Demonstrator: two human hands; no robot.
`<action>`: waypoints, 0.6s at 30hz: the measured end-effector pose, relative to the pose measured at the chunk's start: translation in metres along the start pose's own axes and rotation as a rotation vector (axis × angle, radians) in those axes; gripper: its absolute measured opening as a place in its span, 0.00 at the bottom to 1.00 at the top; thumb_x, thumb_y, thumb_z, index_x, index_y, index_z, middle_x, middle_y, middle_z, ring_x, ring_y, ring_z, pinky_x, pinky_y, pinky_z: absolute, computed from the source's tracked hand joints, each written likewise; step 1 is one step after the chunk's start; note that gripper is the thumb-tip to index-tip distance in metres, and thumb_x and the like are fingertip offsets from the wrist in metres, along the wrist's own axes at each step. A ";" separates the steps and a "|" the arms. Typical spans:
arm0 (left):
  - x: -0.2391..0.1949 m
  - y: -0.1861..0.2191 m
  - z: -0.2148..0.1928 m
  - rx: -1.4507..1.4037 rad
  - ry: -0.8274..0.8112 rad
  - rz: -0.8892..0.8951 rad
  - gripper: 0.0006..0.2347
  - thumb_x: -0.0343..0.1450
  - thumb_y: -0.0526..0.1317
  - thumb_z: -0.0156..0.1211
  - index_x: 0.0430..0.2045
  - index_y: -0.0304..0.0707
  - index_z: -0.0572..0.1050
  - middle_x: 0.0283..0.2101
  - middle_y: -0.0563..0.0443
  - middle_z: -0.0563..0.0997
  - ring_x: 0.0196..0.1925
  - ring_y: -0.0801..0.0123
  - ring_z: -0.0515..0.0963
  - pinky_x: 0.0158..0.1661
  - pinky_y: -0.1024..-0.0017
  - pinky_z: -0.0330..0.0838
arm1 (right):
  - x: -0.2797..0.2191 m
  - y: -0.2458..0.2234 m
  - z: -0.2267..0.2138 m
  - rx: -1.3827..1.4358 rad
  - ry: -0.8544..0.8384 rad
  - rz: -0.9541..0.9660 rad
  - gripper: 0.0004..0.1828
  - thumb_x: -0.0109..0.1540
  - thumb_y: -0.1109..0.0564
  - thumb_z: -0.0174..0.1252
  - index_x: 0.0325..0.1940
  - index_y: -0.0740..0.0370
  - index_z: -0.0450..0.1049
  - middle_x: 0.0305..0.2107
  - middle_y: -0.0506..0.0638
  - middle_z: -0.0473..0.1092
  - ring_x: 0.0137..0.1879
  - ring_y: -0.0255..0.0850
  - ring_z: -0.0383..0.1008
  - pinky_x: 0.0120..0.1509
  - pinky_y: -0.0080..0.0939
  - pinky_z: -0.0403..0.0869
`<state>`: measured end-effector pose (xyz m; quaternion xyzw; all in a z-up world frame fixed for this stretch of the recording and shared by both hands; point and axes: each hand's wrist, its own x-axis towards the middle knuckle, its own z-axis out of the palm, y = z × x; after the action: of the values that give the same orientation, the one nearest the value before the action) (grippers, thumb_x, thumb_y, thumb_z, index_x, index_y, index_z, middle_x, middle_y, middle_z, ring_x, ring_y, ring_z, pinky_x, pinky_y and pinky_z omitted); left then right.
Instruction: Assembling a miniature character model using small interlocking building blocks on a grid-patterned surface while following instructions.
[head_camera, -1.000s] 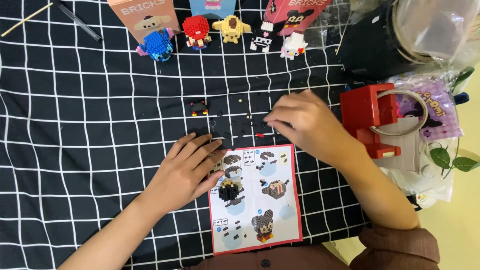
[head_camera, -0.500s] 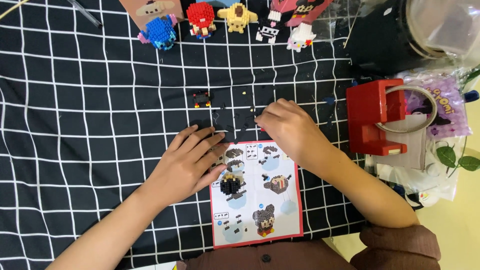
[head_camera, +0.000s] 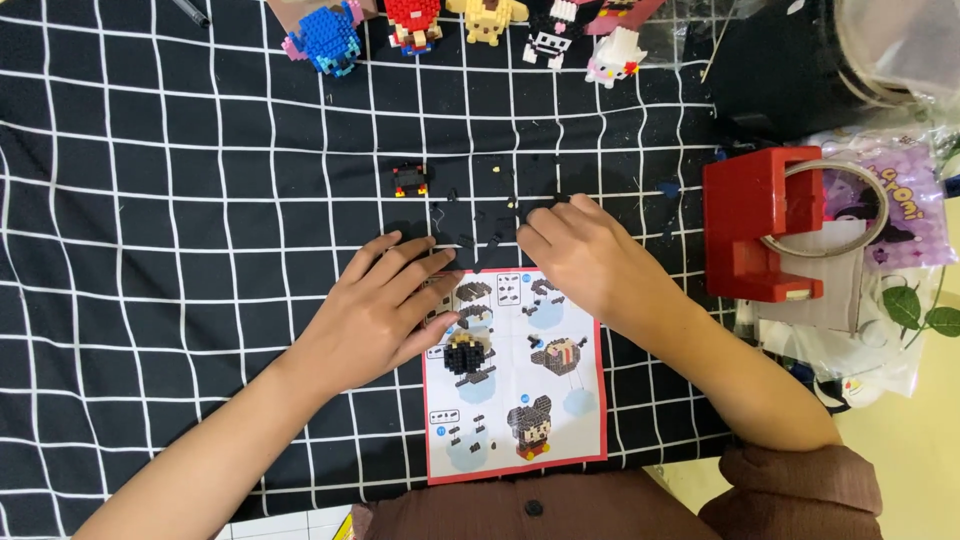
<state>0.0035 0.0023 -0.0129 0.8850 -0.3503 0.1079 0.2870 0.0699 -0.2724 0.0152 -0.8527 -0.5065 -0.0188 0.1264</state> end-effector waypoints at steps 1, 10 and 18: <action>0.001 0.001 0.000 0.000 0.000 -0.001 0.12 0.74 0.46 0.58 0.42 0.38 0.82 0.50 0.43 0.82 0.60 0.54 0.76 0.64 0.52 0.61 | 0.000 -0.001 -0.001 0.001 0.000 -0.001 0.05 0.61 0.64 0.64 0.40 0.69 0.78 0.28 0.59 0.72 0.35 0.48 0.75 0.44 0.42 0.69; 0.002 0.002 -0.002 0.009 -0.003 -0.004 0.12 0.74 0.46 0.58 0.42 0.38 0.82 0.50 0.43 0.82 0.60 0.55 0.76 0.65 0.53 0.61 | 0.011 -0.008 -0.031 0.165 -0.052 0.106 0.06 0.62 0.68 0.60 0.43 0.67 0.79 0.29 0.56 0.74 0.33 0.45 0.75 0.43 0.39 0.70; 0.001 0.001 -0.002 0.007 -0.013 -0.005 0.12 0.74 0.46 0.58 0.42 0.39 0.82 0.50 0.44 0.82 0.61 0.56 0.75 0.65 0.53 0.61 | 0.006 0.005 -0.034 0.147 0.001 0.123 0.09 0.64 0.69 0.59 0.47 0.67 0.77 0.32 0.57 0.75 0.38 0.48 0.78 0.45 0.42 0.72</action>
<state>0.0036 0.0028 -0.0109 0.8875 -0.3497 0.1026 0.2821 0.0808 -0.2773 0.0481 -0.8706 -0.4533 0.0258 0.1896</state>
